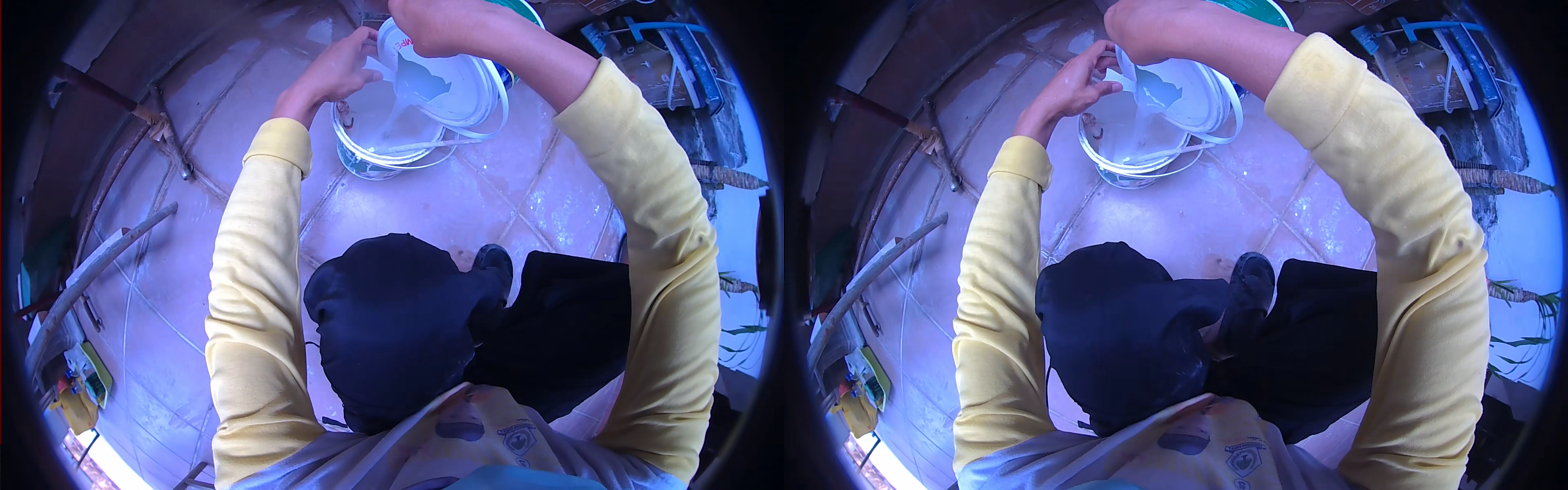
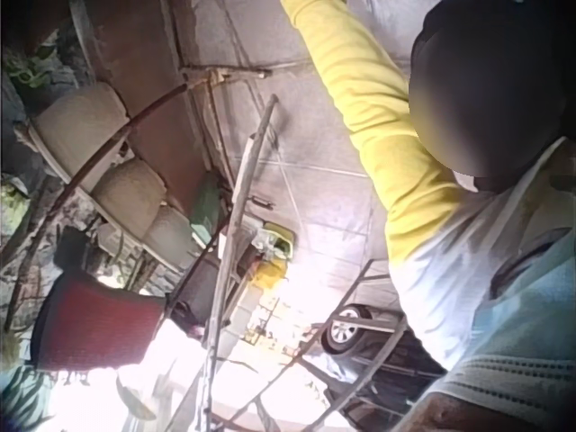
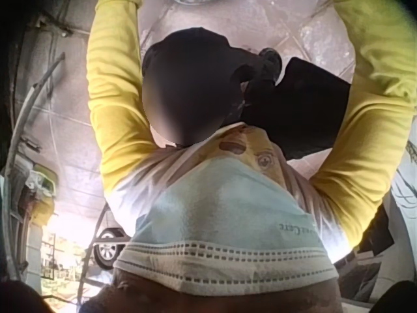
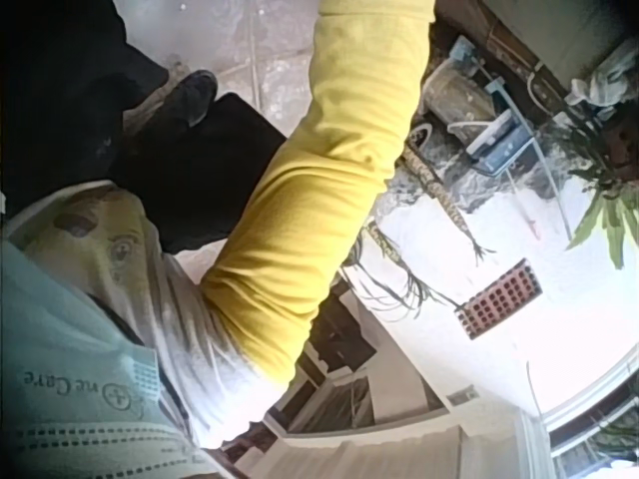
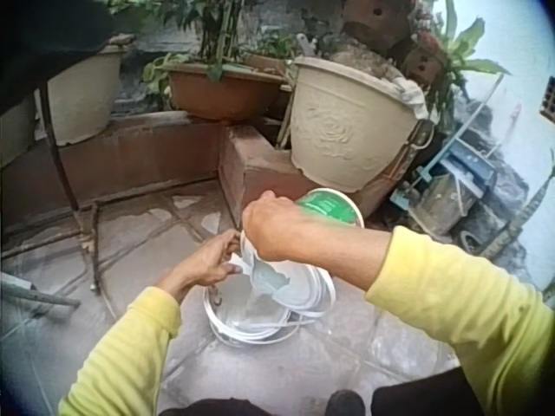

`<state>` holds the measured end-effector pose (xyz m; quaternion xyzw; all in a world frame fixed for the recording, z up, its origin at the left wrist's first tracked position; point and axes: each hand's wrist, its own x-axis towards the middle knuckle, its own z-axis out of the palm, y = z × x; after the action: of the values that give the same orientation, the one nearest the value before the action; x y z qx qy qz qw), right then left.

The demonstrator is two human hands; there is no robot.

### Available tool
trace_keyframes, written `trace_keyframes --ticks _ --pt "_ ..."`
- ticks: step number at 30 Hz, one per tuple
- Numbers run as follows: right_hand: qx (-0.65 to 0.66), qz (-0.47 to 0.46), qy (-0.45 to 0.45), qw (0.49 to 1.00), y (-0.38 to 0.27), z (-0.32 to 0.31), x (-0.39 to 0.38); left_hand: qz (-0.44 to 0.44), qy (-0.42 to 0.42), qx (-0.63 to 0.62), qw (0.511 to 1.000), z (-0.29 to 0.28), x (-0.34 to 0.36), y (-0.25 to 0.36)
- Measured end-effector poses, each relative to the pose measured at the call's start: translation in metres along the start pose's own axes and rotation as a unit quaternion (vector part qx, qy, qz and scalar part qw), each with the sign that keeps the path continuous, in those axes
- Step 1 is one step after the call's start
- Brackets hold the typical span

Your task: Mixing white paint in a bucket and pouring it into another container for preparation.

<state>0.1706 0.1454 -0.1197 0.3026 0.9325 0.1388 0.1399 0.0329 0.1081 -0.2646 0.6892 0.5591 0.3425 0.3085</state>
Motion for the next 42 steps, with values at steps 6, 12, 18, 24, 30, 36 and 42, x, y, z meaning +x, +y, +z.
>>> trace_keyframes --ticks 6,12,18,24,30,36,42 --pt "-0.003 -0.010 -0.006 1.000 -0.006 -0.003 0.002 0.001 -0.002 -0.014 1.000 0.001 0.001 -0.005" --pt "-0.012 0.017 -0.024 1.000 -0.012 -0.005 0.006 -0.013 0.002 -0.018 1.000 0.001 0.000 -0.005" --pt "0.015 0.043 -0.024 0.999 0.007 -0.009 -0.002 0.005 -0.006 -0.021 1.000 0.002 0.007 -0.008" --pt "0.109 0.023 -0.014 0.994 0.071 0.003 -0.015 0.007 -0.045 -0.077 0.996 -0.003 0.024 0.008" --pt "0.344 0.082 0.090 0.931 0.152 0.072 -0.047 -0.010 0.032 -0.178 0.983 0.007 0.029 0.026" --pt "0.566 0.171 0.075 0.803 0.216 0.188 -0.086 -0.062 0.166 0.022 0.984 -0.001 -0.018 0.014" --pt "0.627 0.295 0.055 0.719 0.255 0.275 -0.124 -0.083 0.053 0.115 0.988 0.009 -0.067 0.012"
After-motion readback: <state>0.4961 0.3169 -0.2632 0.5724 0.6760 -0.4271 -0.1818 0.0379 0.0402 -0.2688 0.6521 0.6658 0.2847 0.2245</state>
